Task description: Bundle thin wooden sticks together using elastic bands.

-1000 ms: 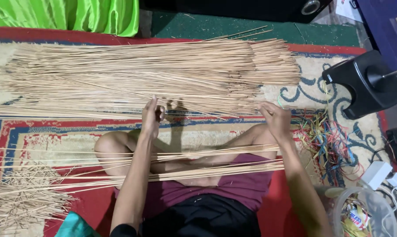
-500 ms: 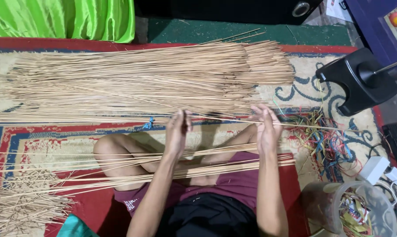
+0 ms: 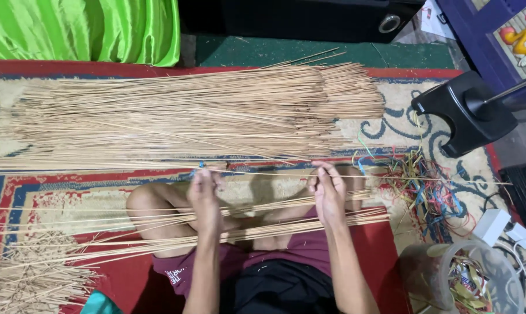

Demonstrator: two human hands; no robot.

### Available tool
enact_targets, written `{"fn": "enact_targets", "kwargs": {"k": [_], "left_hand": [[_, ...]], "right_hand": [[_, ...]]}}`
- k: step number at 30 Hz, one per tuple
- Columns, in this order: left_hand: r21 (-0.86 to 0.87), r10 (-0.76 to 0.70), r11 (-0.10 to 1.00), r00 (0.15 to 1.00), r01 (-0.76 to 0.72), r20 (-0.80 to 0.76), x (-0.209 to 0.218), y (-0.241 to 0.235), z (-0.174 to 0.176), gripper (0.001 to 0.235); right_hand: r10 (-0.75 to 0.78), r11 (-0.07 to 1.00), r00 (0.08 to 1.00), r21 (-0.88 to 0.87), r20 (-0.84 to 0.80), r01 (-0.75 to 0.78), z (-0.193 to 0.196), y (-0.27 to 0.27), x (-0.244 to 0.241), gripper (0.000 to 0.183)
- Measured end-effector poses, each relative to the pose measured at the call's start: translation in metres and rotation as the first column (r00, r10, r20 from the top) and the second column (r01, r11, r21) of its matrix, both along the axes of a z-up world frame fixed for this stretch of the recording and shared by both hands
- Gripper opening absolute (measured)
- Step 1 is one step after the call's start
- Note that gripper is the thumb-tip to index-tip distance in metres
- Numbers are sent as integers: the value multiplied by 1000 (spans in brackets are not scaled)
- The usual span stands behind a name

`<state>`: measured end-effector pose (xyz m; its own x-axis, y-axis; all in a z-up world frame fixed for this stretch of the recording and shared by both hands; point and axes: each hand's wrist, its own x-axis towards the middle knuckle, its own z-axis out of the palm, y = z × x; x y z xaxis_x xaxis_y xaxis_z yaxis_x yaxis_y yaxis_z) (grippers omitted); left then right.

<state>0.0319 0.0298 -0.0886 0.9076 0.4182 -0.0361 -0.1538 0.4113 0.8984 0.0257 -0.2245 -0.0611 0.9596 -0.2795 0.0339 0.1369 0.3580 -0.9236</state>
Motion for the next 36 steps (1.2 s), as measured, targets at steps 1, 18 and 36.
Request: {"fn": "enact_targets", "kwargs": {"k": [1,18,36], "left_hand": [[-1,5,1000,1000,-5,-5,-6,-12,13,26],[110,-197,978,957,177,214,-32,-55,85,21],[156,-237,970,844,184,481,-50,-54,123,9]], "right_hand": [[5,1000,1000,-1,-5,-5,-8,3,-2,25],[117,991,981,46,157,-125,17,3,-4,23],[161,953,958,214,236,-212,85,35,-45,19]]}}
